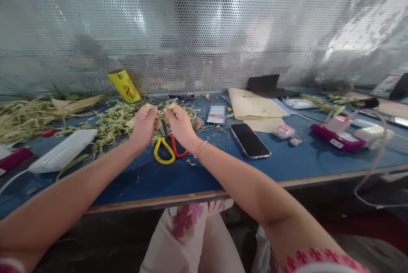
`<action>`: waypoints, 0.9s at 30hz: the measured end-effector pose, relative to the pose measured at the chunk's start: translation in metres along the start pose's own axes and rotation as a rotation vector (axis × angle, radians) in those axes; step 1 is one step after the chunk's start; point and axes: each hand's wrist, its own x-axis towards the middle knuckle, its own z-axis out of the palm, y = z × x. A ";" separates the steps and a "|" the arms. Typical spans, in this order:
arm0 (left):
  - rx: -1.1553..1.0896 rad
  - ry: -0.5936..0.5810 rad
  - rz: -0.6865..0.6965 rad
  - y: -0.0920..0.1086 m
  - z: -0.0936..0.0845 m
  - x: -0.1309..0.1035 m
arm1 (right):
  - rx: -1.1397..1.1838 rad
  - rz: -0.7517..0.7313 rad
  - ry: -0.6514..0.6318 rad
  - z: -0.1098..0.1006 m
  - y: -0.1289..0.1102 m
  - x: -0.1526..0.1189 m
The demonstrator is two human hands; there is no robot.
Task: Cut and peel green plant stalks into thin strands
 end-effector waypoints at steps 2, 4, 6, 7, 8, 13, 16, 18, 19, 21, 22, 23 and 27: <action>0.097 -0.021 0.047 -0.001 -0.001 -0.003 | 0.049 0.052 0.039 -0.001 0.004 0.002; 0.173 -0.040 0.083 0.000 0.000 -0.007 | 0.103 0.107 0.071 -0.003 0.007 0.004; 0.235 -0.053 0.115 0.002 0.000 -0.011 | 0.149 0.166 0.088 -0.003 0.008 0.006; 0.263 -0.063 0.129 0.003 0.001 -0.013 | 0.166 0.190 0.094 -0.003 0.008 0.006; 0.290 -0.074 0.142 0.004 0.001 -0.014 | 0.180 0.205 0.100 -0.003 0.007 0.005; 0.413 -0.097 0.224 0.012 0.002 -0.021 | 0.212 0.194 0.143 -0.001 0.004 0.003; 0.479 -0.126 0.297 0.014 0.002 -0.024 | 0.221 0.226 0.130 -0.002 0.004 0.003; 0.466 -0.134 0.292 0.012 0.002 -0.024 | 0.211 0.239 0.099 -0.004 0.004 0.003; 0.438 -0.121 0.261 0.010 0.001 -0.023 | 0.196 0.228 0.080 -0.005 0.004 0.004; 0.367 -0.063 0.163 0.004 0.001 -0.019 | 0.138 0.170 0.040 -0.007 0.005 0.004; 0.344 -0.030 0.116 0.002 0.000 -0.017 | 0.105 0.131 0.014 -0.009 0.005 0.005; 0.340 -0.018 0.082 -0.001 0.000 -0.016 | 0.074 0.090 -0.011 -0.010 0.006 0.005; 0.361 -0.018 0.079 -0.002 -0.001 -0.015 | -0.107 -0.017 -0.081 -0.015 0.008 0.003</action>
